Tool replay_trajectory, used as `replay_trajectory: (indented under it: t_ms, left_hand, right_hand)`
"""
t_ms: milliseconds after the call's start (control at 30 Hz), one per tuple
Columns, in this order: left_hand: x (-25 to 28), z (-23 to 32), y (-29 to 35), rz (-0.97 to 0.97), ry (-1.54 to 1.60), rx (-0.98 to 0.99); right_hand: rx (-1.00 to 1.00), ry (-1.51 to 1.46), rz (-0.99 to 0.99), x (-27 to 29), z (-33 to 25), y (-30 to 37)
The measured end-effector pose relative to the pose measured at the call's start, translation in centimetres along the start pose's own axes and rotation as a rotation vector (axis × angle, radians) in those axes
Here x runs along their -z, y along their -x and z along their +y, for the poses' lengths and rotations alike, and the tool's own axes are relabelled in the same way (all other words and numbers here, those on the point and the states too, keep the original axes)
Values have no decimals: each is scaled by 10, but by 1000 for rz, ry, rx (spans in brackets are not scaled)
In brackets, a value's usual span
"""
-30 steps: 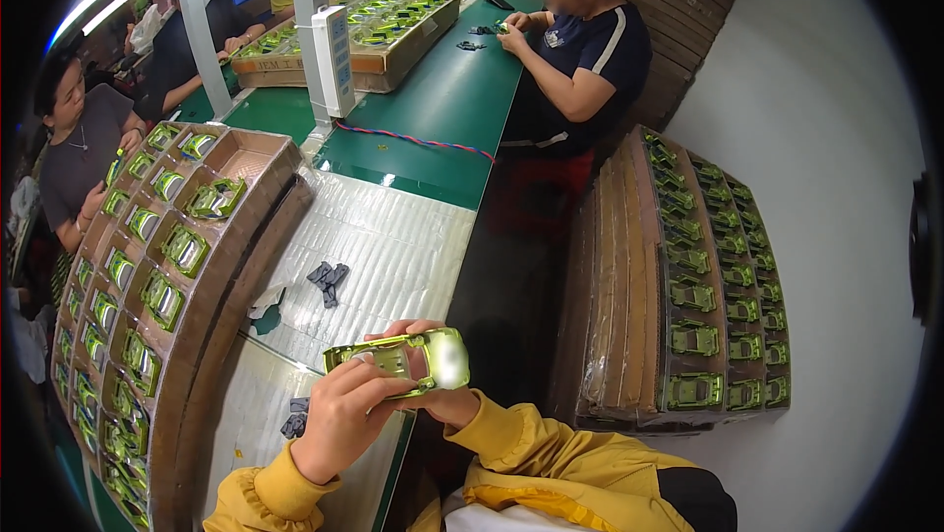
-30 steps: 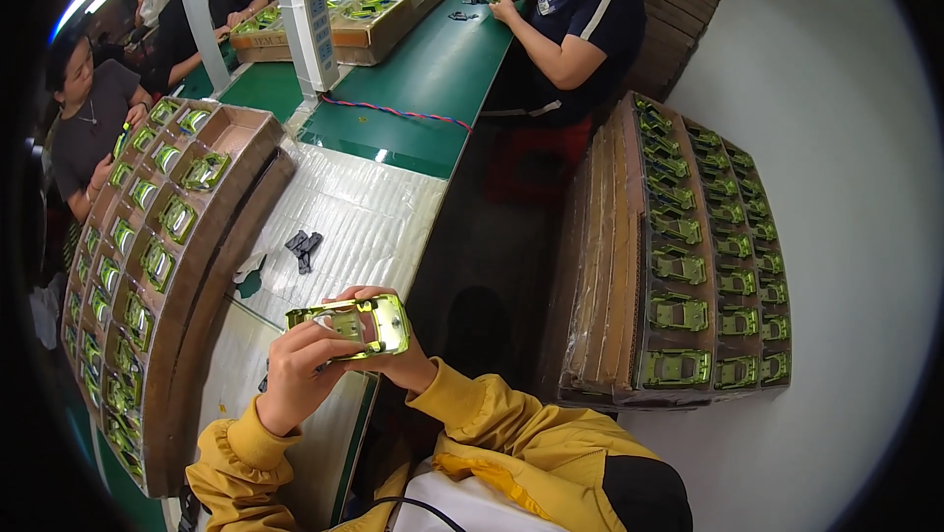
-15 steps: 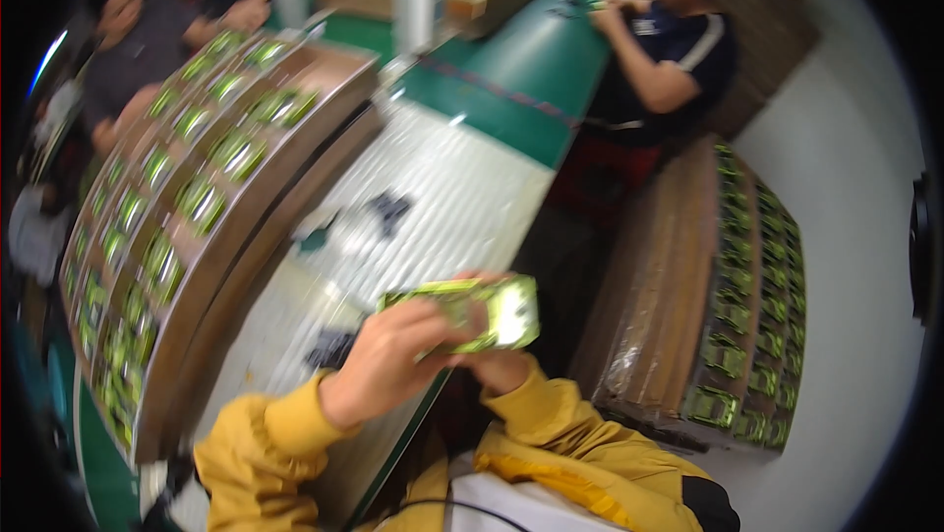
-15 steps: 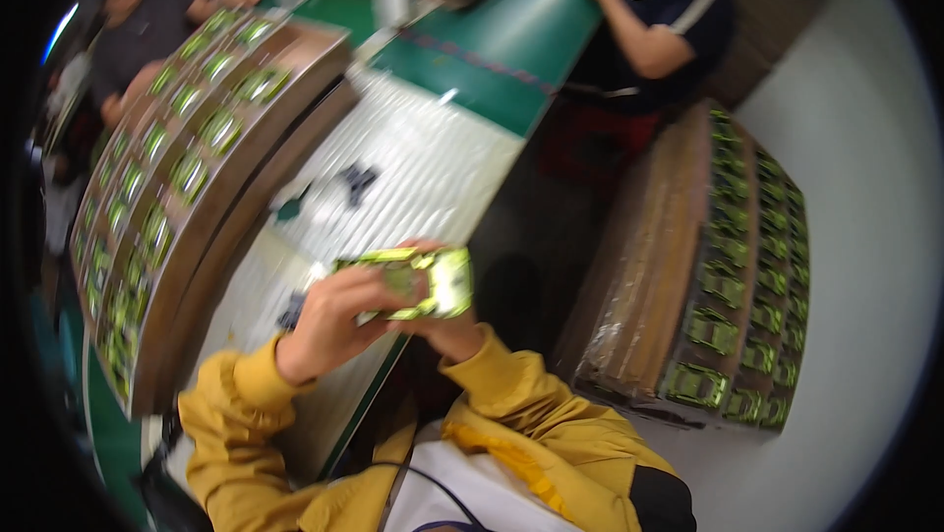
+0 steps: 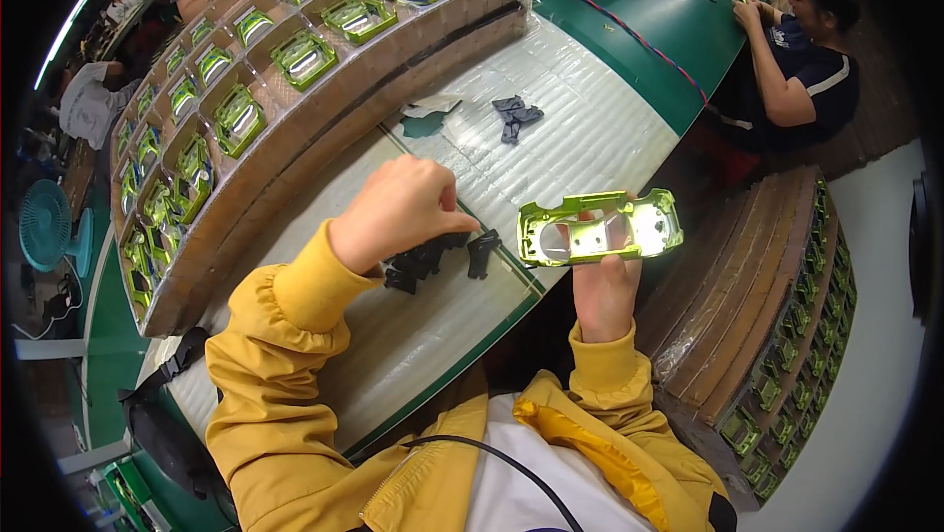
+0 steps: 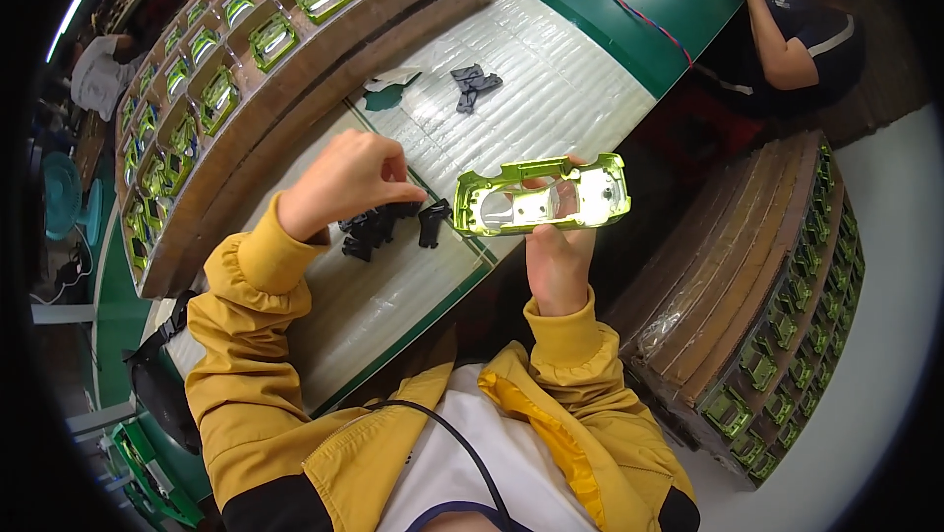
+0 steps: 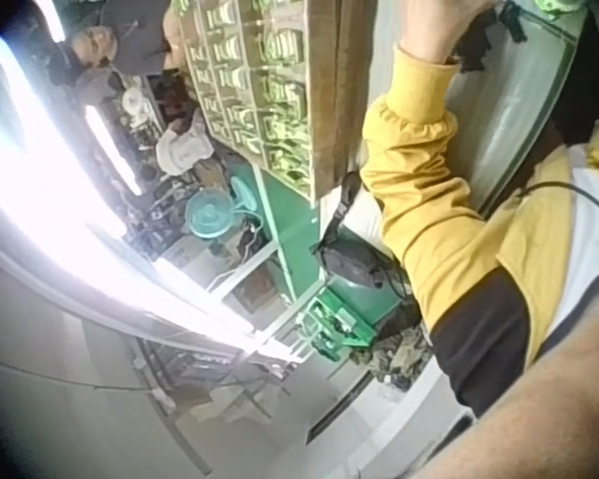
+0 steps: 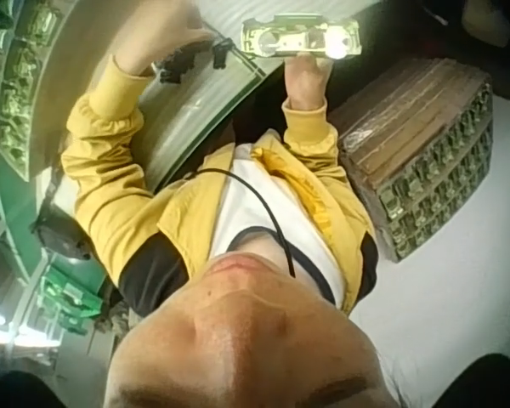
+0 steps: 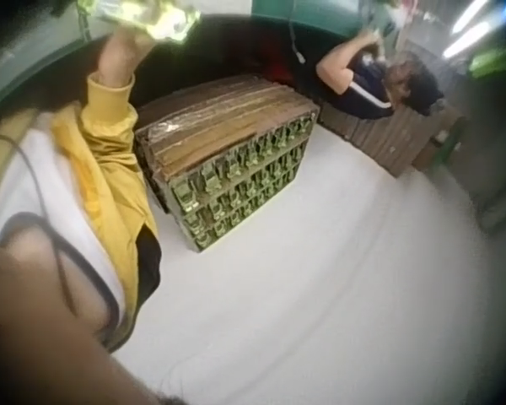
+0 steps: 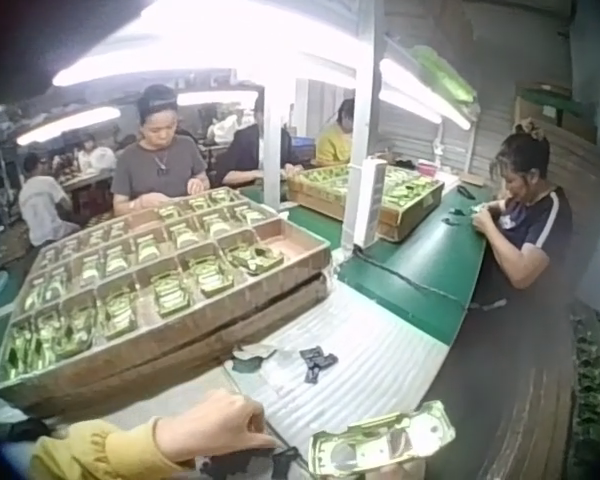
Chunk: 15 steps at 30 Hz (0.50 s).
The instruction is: The person assembles toy cars by picking up car bodies from a tray, inserting small plastic components into their interiors by hand, and pressing them into place.
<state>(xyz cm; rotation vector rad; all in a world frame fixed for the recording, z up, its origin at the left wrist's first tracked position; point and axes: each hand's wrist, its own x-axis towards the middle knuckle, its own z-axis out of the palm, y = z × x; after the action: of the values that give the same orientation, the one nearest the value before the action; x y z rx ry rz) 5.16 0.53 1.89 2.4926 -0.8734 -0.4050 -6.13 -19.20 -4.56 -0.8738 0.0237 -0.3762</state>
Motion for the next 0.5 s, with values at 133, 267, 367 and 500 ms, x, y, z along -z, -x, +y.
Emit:
replay_trajectory:
  t_ms: [133, 267, 367, 500]
  left_hand:
    - [-9, 1, 2, -13, 2, -1]
    - [6, 8, 2, 87, 196, -38]
    - [18, 30, 10, 172, 500, -90]
    - [-5, 45, 13, 292, 457, -259]
  right_hand:
    - [34, -104, -7, -12, -2, 2]
    - [-6, -50, 2, -20, 2, 4]
    - [-63, 82, 3, -33, 3, 9]
    - [-108, 63, -17, -55, 7, 13]
